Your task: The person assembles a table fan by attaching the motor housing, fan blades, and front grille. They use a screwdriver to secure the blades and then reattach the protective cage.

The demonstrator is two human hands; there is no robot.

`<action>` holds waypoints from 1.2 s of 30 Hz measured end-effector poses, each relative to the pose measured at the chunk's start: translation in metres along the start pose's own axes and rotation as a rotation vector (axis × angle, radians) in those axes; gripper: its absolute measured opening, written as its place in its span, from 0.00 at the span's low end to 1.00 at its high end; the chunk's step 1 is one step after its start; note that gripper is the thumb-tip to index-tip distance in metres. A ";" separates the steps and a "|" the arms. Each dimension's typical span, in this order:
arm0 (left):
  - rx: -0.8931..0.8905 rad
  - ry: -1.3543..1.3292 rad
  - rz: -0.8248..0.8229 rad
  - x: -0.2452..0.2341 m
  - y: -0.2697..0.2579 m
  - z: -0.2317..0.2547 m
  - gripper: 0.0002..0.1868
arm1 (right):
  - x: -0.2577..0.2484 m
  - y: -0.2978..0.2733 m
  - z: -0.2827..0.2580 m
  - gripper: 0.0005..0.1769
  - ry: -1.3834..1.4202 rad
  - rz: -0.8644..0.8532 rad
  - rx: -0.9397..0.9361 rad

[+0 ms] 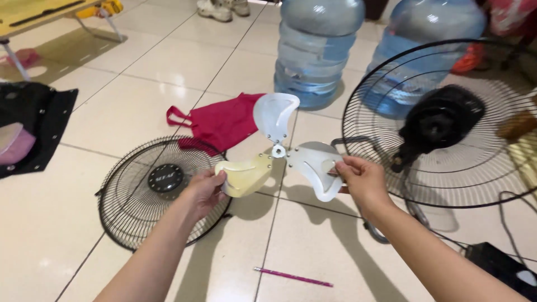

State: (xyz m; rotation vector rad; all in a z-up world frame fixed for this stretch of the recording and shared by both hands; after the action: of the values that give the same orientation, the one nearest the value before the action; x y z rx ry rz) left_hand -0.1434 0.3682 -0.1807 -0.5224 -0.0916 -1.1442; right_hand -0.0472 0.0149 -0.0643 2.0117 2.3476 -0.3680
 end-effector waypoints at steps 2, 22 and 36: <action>-0.064 -0.076 0.073 -0.002 0.005 -0.018 0.15 | 0.005 0.007 0.019 0.17 -0.009 0.056 0.068; 0.005 0.319 0.237 -0.017 0.028 -0.043 0.18 | 0.038 0.057 0.112 0.16 -0.121 0.073 0.299; 0.153 0.756 0.518 -0.054 -0.011 -0.005 0.19 | 0.089 0.056 0.125 0.15 -0.172 0.014 0.288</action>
State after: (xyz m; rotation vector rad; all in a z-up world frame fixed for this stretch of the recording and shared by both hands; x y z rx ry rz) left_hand -0.1767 0.4081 -0.1991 0.0529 0.5772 -0.7525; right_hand -0.0236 0.0843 -0.2106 2.0095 2.2829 -0.8873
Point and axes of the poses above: each hand's wrist, its own y-axis towards the middle knuckle, its own x-axis out of the palm, z = x × y, the point moved 3 cm from there along y, towards the middle knuckle, and after that the axes turned 4 degrees about x, right-handed, at the moved point
